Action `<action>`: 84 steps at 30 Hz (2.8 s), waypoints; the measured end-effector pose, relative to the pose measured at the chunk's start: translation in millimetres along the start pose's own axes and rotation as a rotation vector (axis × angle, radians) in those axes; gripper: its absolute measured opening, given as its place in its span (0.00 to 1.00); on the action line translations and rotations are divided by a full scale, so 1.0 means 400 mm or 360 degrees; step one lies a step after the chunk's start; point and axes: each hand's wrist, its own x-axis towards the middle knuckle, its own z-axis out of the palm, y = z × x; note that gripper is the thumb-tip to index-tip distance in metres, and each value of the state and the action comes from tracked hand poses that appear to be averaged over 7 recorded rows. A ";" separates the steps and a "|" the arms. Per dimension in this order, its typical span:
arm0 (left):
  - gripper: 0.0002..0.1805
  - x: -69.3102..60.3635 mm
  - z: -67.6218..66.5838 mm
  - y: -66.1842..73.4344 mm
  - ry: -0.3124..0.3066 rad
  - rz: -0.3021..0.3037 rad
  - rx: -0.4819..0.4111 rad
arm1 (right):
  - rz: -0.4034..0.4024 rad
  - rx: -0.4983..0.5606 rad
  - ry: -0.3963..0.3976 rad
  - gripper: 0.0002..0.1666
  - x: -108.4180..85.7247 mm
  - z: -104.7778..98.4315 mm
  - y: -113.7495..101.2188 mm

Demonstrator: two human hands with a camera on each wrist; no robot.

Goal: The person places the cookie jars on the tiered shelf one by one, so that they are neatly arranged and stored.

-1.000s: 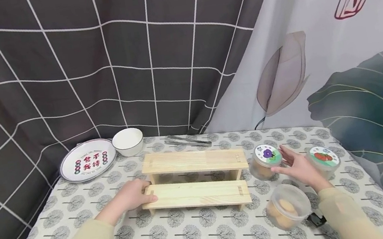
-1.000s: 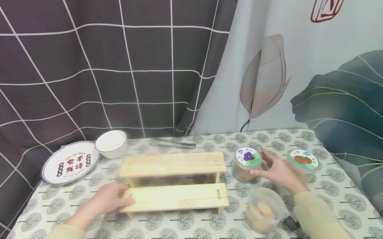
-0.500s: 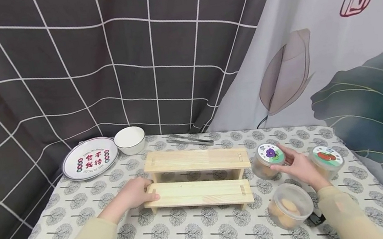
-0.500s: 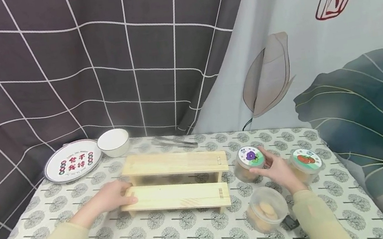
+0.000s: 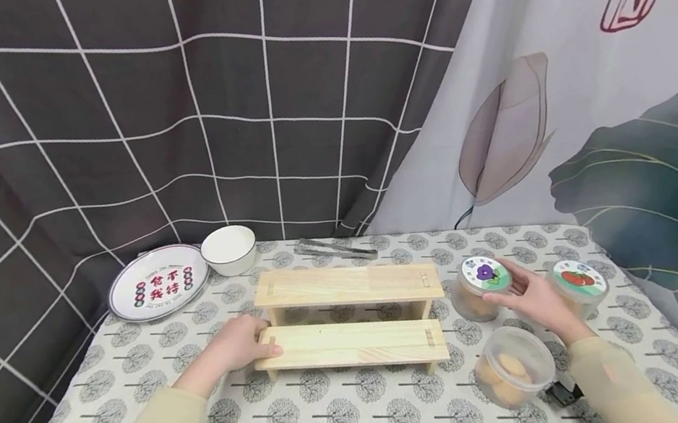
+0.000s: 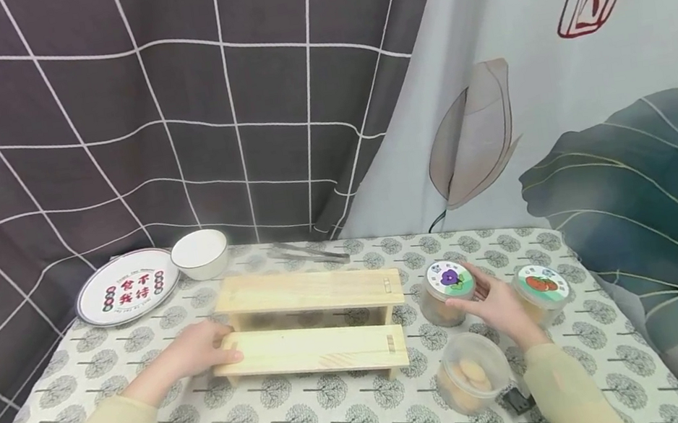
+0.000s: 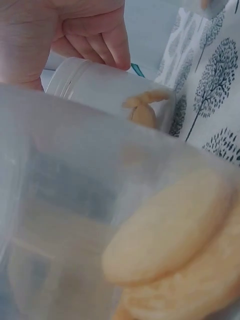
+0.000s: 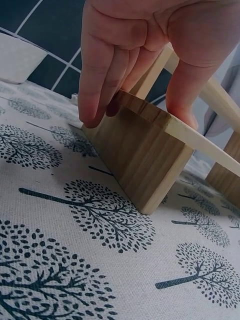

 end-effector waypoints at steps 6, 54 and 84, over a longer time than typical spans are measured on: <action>0.14 -0.006 -0.003 0.000 0.0011 0.0024 0.0018 | 0.0026 -0.0055 0.0018 0.55 -0.016 -0.014 -0.014; 0.15 -0.005 -0.005 0.003 -0.0009 0.0016 -0.0037 | -0.0134 -0.0060 0.0215 0.55 -0.053 -0.025 -0.289; 0.16 -0.002 -0.007 0.007 -0.0004 0.0032 -0.0029 | -0.0335 0.0148 0.0084 0.52 0.030 0.128 -0.412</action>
